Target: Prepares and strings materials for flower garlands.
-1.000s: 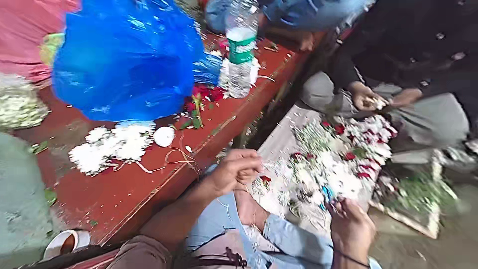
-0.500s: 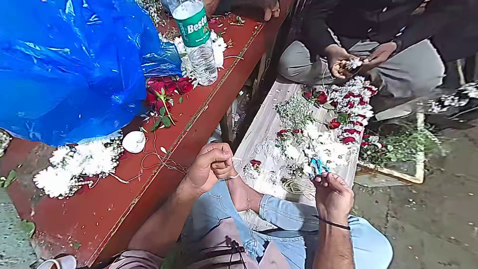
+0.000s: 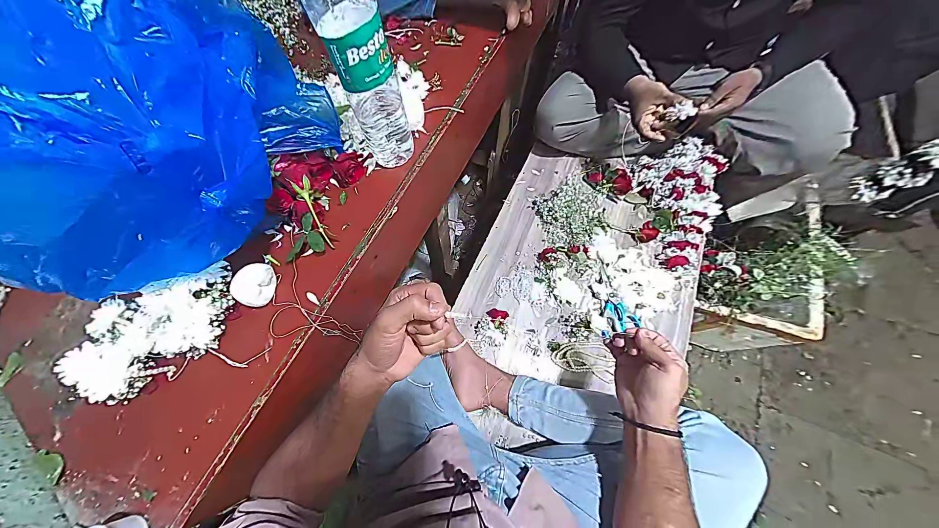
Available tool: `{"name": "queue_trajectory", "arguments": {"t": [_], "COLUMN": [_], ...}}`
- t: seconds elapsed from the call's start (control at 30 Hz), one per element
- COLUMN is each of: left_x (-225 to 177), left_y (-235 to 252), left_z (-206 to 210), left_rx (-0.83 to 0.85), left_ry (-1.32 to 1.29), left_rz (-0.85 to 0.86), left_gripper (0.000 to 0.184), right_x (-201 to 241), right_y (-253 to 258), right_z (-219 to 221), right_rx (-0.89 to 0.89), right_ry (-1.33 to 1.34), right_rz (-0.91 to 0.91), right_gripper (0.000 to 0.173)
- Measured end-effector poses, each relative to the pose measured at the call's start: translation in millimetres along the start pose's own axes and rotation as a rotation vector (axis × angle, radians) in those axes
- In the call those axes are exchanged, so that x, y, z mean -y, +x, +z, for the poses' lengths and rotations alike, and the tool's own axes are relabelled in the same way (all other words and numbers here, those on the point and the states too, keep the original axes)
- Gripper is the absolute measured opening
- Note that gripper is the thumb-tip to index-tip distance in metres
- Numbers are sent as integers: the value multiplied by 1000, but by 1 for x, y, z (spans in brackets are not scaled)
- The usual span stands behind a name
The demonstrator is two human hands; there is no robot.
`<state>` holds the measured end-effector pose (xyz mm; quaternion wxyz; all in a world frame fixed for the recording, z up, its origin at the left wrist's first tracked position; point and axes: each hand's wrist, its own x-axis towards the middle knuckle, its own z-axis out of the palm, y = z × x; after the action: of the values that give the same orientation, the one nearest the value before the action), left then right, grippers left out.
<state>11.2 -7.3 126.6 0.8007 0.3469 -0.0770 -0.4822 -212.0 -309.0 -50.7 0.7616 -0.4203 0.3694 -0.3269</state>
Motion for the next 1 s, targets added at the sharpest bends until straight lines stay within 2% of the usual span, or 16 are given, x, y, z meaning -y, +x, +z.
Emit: {"name": "queue_trajectory", "arguments": {"t": [0.13,0.23,0.43,0.67,0.93,1.0], "left_x": [0,-2,-1,-7,-3,-2], "left_y": [0,1,2,1,2,2], "left_z": [2,4,7,12,21,19], "left_rx": [-18,-9,23,36,-116,-159], "left_ry": [37,74,37,65,181,228], "left_rz": [-42,-85,-70,-85,-118,-128], "left_gripper": [19,28,26,32,21,24], "right_x": [-2,-5,-12,-18,-22,-21], "right_y": [0,3,7,10,11,12], "right_z": [1,-4,-10,-13,-12,-14], "right_rx": [-22,-33,-43,-62,-103,-113], "right_ry": [2,3,-21,-15,-34,-30], "right_rz": [12,25,42,59,90,86], "right_gripper": [23,24,23,23,23,23]}}
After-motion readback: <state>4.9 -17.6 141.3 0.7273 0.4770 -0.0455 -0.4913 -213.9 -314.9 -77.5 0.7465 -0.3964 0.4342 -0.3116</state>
